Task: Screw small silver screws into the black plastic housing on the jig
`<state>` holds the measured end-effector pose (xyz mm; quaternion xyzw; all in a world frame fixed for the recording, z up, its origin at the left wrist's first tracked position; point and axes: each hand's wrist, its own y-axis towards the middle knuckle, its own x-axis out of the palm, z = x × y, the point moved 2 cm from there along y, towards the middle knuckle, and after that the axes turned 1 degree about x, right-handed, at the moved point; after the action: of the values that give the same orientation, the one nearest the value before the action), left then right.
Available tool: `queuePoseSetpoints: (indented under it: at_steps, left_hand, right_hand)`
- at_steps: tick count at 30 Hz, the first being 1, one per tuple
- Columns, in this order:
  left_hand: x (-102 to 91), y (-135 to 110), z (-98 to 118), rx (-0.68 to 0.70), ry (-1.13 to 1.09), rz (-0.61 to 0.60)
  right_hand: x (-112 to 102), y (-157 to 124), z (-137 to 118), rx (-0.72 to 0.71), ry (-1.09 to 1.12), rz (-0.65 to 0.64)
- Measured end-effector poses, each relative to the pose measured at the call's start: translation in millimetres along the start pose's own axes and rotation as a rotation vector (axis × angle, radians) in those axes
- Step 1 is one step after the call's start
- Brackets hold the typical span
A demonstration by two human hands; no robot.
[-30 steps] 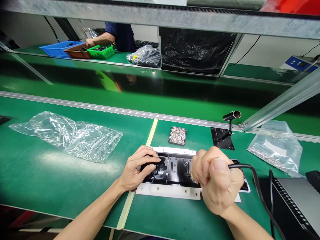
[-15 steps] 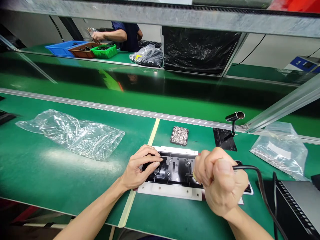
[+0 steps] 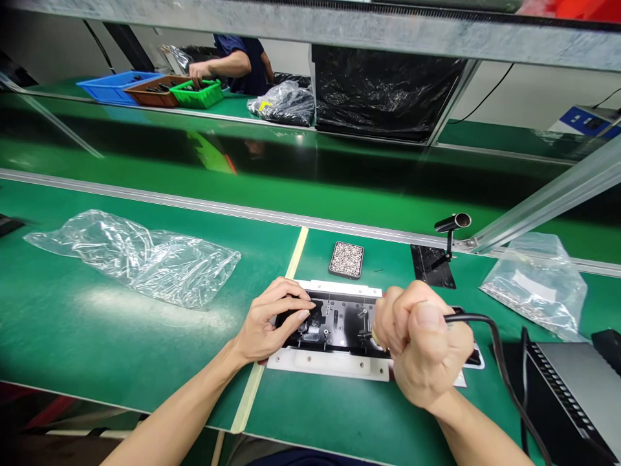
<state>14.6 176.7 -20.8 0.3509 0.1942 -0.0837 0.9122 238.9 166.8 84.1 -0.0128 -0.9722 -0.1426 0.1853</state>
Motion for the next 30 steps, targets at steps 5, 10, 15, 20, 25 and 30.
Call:
queuePoseSetpoints:
  at_steps: [5,10,15,20,25,30]
  left_hand:
    - [-0.5,0.4,-0.7,0.007,-0.002,0.002]
    - [-0.4,-0.3,-1.2,0.003,-0.012,-0.002]
    - [0.1,-0.6,-0.9,-0.004,-0.011,-0.005]
    - [-0.3,-0.7,-0.1,-0.005,-0.003,0.000]
    - [-0.4,0.9,2.8,0.006,0.003,0.007]
    - [-1.3,1.5,4.6,0.015,0.006,0.010]
  right_hand:
    - [0.8,-0.4,0.2,-0.008,0.015,-0.003]
    - [0.6,-1.6,1.1,-0.018,0.007,0.001]
    - [0.0,-2.7,0.5,-0.027,0.000,-0.005]
    - [-0.5,-2.3,0.1,-0.019,-0.003,-0.015]
    - [-0.2,-2.4,-1.5,-0.015,-0.015,-0.031]
    - [2.1,-1.8,-2.2,-0.008,0.003,-0.028]
